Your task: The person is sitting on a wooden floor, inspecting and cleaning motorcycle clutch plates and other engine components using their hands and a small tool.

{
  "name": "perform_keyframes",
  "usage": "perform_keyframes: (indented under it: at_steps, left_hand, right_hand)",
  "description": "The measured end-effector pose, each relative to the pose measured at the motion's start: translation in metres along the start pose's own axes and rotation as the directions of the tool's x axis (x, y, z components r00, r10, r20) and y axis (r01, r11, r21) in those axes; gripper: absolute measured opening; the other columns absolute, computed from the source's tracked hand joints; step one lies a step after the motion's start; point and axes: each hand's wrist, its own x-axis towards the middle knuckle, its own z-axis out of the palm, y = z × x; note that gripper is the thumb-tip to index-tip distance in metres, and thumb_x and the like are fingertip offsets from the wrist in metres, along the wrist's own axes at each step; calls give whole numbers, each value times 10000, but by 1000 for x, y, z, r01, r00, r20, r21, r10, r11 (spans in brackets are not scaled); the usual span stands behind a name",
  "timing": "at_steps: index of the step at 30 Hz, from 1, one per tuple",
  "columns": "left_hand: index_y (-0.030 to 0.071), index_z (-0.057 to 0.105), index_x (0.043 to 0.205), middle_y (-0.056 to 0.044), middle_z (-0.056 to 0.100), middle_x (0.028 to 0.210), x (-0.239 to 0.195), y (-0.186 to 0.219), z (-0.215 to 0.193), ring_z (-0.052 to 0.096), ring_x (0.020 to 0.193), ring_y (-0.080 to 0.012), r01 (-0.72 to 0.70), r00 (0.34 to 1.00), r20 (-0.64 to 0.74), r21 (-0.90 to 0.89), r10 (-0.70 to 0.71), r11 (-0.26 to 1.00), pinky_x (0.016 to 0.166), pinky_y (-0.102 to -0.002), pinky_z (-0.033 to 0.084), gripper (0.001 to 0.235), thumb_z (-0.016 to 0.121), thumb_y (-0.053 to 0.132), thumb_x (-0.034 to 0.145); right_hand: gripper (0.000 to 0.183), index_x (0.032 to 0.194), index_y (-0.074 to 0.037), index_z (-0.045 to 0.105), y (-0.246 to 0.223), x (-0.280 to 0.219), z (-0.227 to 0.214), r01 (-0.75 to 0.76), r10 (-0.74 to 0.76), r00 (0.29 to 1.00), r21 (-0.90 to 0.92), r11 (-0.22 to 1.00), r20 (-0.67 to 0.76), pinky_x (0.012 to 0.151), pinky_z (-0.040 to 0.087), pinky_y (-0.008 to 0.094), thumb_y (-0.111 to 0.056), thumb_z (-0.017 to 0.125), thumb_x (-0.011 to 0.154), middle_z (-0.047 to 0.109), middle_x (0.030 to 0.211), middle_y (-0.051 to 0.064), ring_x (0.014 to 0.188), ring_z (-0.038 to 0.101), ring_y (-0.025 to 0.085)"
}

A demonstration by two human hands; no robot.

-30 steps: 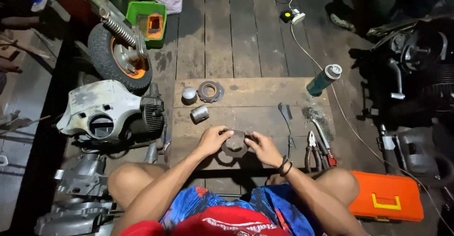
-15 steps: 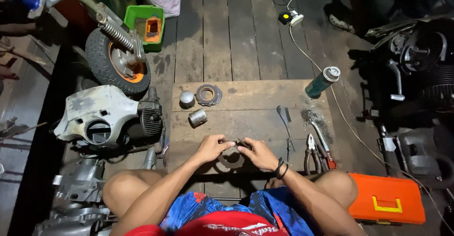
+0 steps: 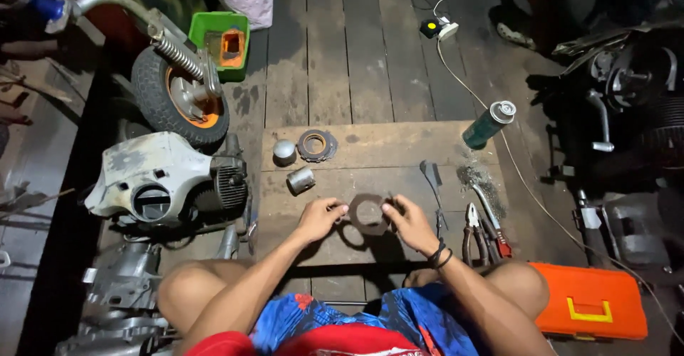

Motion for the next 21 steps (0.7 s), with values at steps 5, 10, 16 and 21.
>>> perform_keyframes:
  at_steps: [5, 10, 16, 21]
  left_hand:
    - [168, 781, 960, -61, 774, 786, -8, 30, -11, 749, 853, -269, 13, 998, -67, 29, -11, 999, 784, -401, 555, 208, 719, 355, 895]
    - [229, 728, 1237, -89, 797, 1006, -24, 80, -16, 733, 1026, -287, 77, 996, -45, -112, -82, 991, 870, -412, 570, 342, 594, 416, 984]
    - [121, 721, 1257, -148, 744, 1168, 11, 62, 10, 745, 908, -237, 103, 994, -3, -384, -113, 917, 771, -345, 644, 485, 677, 496, 953]
    - [126, 752, 1172, -70, 692, 816, 7, 82, 9, 672, 583, -146, -91, 996, -32, -447, 86, 890, 575, -278, 570, 252, 660, 234, 963]
  right_hand:
    - [172, 902, -68, 648, 5, 6, -2, -52, 87, 984, 210, 976, -158, 480, 442, 275, -194, 653, 1020, 538, 647, 24, 519, 547, 147]
    - [162, 906, -79, 595, 6, 7, -2, -54, 142, 966, 368, 928, -216, 418, 358, 265, -151, 599, 1051, 407, 652, -7, 461, 490, 139]
    - [149, 982, -18, 649, 0, 5, -3, -7, 84, 975, 351, 936, -204, 411, 345, 261, -143, 612, 1055, 379, 651, -13, 434, 467, 123]
    - [136, 944, -27, 675, 7, 11, -19, 24, 52, 968, 296, 955, -245, 382, 336, 260, -143, 689, 1013, 423, 587, 10, 423, 465, 131]
